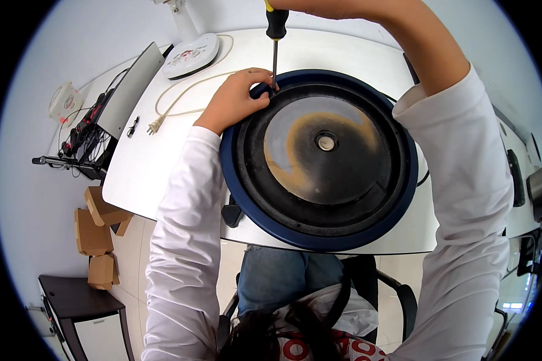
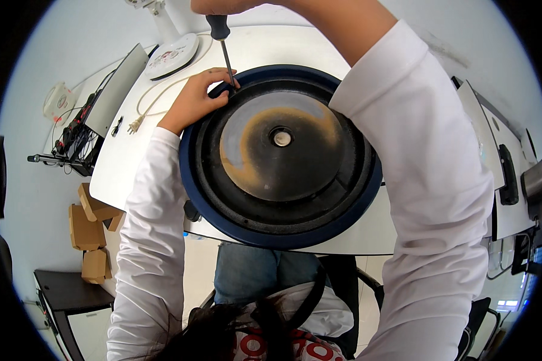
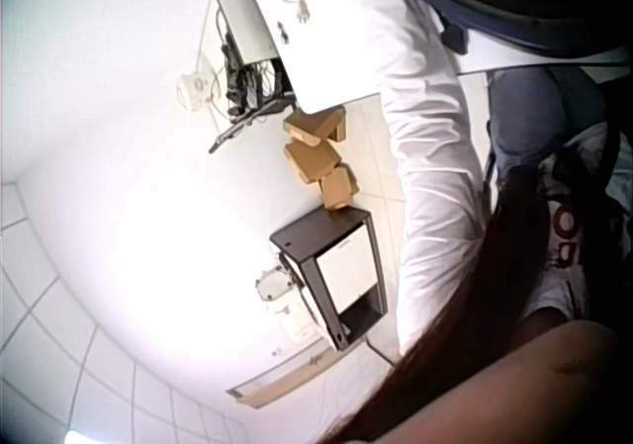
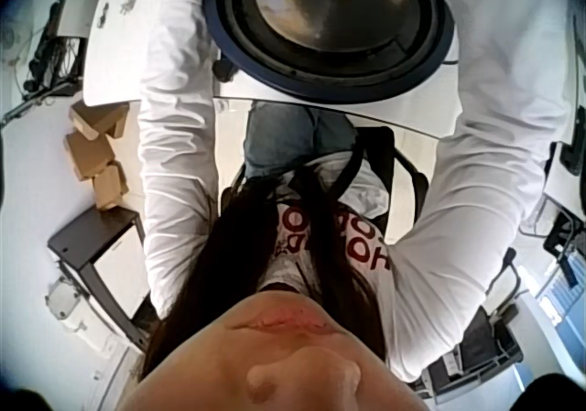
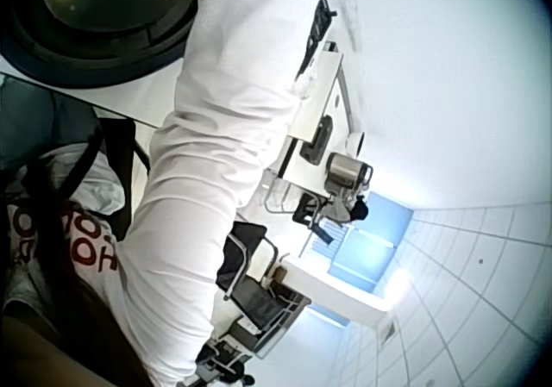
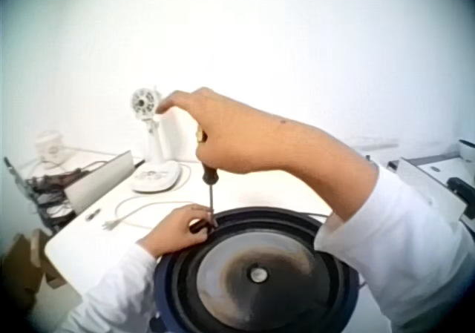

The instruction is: The person disassembles a circular electronic device using a screwdriver, removes the top cover, and manipulates internal wires and components. The person continues to adjust connections and parts inside the device throughout the clip.

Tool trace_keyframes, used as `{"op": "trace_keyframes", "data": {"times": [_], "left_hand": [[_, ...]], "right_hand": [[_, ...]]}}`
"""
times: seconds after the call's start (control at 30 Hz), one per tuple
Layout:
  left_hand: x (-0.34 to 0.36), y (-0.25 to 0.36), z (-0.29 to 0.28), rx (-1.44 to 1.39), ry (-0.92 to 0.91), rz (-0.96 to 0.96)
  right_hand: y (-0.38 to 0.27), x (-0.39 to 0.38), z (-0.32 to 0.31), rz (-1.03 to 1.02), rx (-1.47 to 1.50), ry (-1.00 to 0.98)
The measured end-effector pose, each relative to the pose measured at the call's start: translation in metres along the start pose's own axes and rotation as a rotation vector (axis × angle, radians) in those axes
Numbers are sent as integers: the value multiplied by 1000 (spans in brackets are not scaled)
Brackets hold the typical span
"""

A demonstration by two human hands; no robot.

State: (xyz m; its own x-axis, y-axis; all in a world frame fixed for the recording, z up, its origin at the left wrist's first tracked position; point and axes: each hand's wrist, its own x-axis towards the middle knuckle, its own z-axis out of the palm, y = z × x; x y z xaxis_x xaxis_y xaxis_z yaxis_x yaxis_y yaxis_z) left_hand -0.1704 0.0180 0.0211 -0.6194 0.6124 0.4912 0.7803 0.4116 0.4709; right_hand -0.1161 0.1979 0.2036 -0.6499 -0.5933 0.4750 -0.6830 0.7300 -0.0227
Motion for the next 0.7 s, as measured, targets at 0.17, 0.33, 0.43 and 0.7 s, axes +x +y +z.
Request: {"op": "trace_keyframes", "data": {"times": [0.17, 0.33, 0.43, 0.7], "left_hand": [[0, -1, -1, 9, -7, -11], [-2, -3, 1, 37, 12, -17], [-11, -3, -9, 48, -3, -40], [-1, -1, -4, 112, -1, -31]], "right_hand": [[-28, -26, -4, -62, -63, 154], [-4, -1, 3, -69, -77, 61], [-31, -14, -24, -125, 142, -88], [-30, -11, -15, 148, -168, 2]]}}
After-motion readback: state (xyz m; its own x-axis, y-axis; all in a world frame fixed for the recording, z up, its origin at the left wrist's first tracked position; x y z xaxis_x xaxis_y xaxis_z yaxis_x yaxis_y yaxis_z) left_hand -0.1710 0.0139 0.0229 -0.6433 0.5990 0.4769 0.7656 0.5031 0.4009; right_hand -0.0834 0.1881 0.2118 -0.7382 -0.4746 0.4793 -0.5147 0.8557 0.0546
